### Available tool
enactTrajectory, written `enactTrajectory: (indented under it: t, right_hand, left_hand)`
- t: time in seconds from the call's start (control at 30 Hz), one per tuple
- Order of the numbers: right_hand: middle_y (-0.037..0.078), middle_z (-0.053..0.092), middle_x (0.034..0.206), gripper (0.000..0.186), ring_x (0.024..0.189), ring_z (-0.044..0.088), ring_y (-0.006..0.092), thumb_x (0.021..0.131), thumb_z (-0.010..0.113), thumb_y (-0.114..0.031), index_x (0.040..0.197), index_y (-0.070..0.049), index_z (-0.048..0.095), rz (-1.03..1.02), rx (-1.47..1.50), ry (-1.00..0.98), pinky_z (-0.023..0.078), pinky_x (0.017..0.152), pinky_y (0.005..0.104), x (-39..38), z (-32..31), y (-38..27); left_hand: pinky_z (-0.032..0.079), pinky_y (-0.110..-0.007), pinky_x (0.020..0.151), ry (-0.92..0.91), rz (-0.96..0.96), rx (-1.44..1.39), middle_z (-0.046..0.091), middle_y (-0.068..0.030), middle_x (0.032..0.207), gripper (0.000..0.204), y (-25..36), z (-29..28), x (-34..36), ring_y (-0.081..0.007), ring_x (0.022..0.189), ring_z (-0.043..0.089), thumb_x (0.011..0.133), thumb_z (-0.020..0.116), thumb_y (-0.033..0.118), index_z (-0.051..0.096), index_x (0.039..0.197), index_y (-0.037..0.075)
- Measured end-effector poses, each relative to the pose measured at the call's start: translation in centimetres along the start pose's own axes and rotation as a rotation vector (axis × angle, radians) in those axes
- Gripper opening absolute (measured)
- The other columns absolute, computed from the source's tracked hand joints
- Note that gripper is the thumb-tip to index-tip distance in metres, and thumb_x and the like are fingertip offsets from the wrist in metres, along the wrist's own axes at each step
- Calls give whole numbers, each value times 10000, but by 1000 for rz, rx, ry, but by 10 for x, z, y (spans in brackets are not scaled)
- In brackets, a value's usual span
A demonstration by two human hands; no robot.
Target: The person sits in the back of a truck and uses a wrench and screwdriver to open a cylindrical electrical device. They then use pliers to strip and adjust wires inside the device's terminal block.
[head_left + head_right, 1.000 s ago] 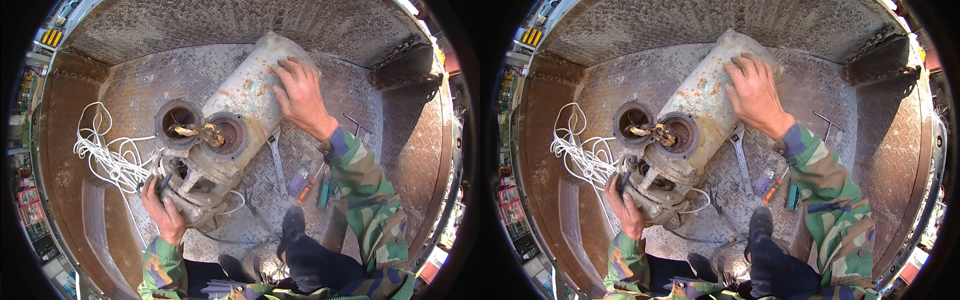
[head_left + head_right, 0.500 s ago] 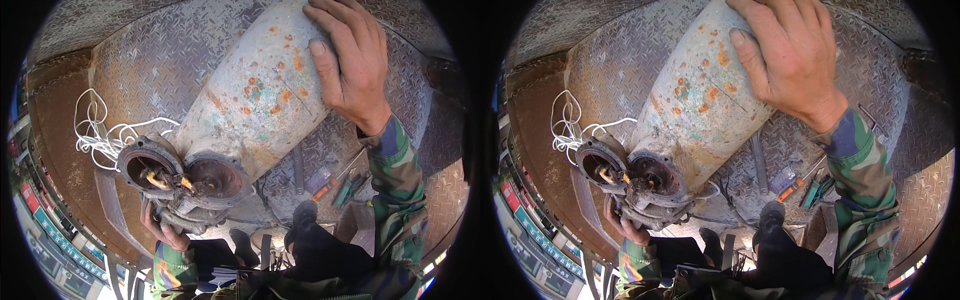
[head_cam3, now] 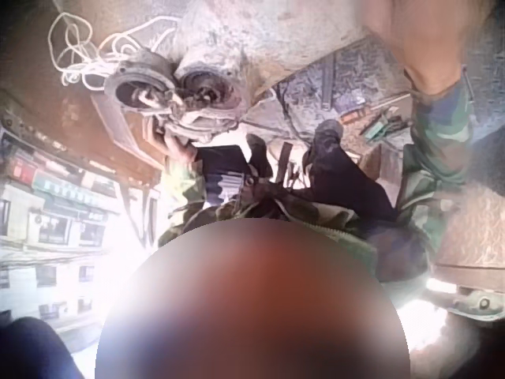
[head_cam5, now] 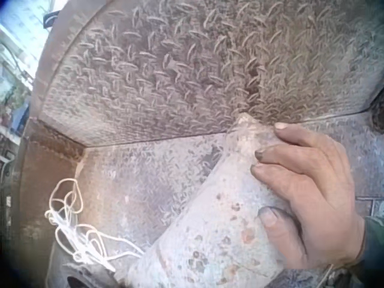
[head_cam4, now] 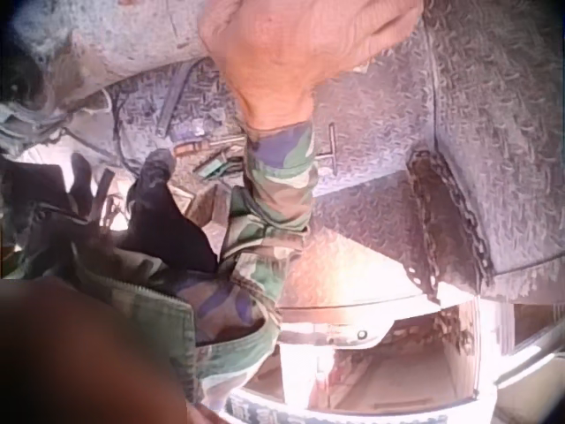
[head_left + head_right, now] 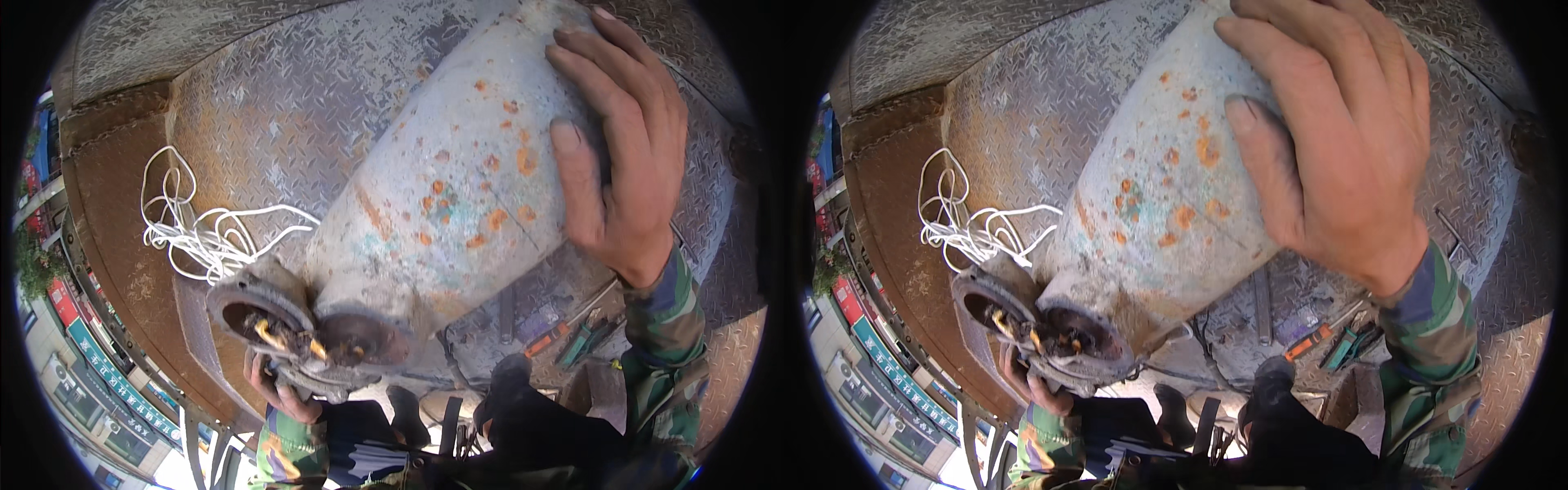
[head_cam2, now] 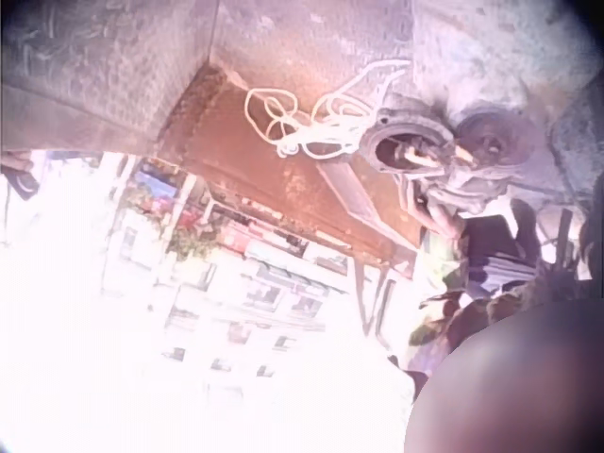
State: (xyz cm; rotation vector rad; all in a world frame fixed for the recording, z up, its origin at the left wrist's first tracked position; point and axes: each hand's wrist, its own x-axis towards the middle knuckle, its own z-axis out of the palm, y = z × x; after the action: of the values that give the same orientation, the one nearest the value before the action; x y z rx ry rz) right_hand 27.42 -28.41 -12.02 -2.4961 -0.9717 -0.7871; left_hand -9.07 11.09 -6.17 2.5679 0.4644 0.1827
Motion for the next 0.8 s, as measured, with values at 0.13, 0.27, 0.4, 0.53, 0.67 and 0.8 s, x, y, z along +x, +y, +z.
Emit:
enactTrajectory:
  t: [0.13, 0.27, 0.4, 0.53, 0.67, 0.8]
  right_hand:
    - [228, 707, 1217, 399, 1246, 650, 452, 957, 678, -275, 1209, 32, 718, 141, 101, -146, 501, 1059, 568, -1, -25, -48]
    - [230, 710, 1198, 392, 1240, 654, 450, 959, 689, -278, 1193, 34, 721, 2, 73, 93, 511, 1049, 568, 10, 1, -32]
    - [221, 713, 1198, 383, 1231, 665, 452, 963, 707, -277, 1189, 32, 723, -81, -18, 124, 518, 1030, 566, 3, 8, -18]
    - [211, 712, 1208, 361, 1226, 669, 453, 938, 718, -235, 1187, 27, 721, -51, 13, 160, 509, 1036, 570, 8, 7, -21]
    - [204, 701, 1287, 358, 1300, 635, 434, 967, 685, -211, 1241, 18, 714, -14, 18, -25, 479, 1094, 558, 14, -13, -30]
    - [194, 678, 1448, 370, 1462, 560, 408, 1080, 633, -217, 1369, 4, 702, -94, 30, -336, 441, 1192, 522, 16, -38, 6]
  left_hand:
    - [326, -599, 1244, 105, -47, -2, 443, -332, 1560, 721, -21, -3, -30, -476, 1472, 456, 1067, 381, 450, 398, 1559, -78]
    - [323, -571, 1255, 40, -16, 12, 437, -297, 1555, 689, -5, -1, -14, -433, 1473, 446, 1074, 366, 436, 409, 1558, -52]
    - [331, -544, 1253, 36, 28, 46, 439, -283, 1563, 673, 0, 2, -4, -419, 1463, 465, 1078, 375, 443, 432, 1543, -41]
    - [324, -539, 1253, 55, 29, 65, 449, -284, 1562, 652, 4, 3, -1, -407, 1467, 464, 1075, 371, 423, 474, 1514, -48]
    - [325, -544, 1254, 66, -13, 30, 449, -287, 1555, 662, 1, 5, -5, -413, 1469, 461, 1076, 370, 429, 460, 1525, -50]
    - [330, -564, 1259, 33, 41, -35, 437, -309, 1561, 635, 13, 5, 0, -448, 1478, 456, 1054, 388, 396, 457, 1518, -31]
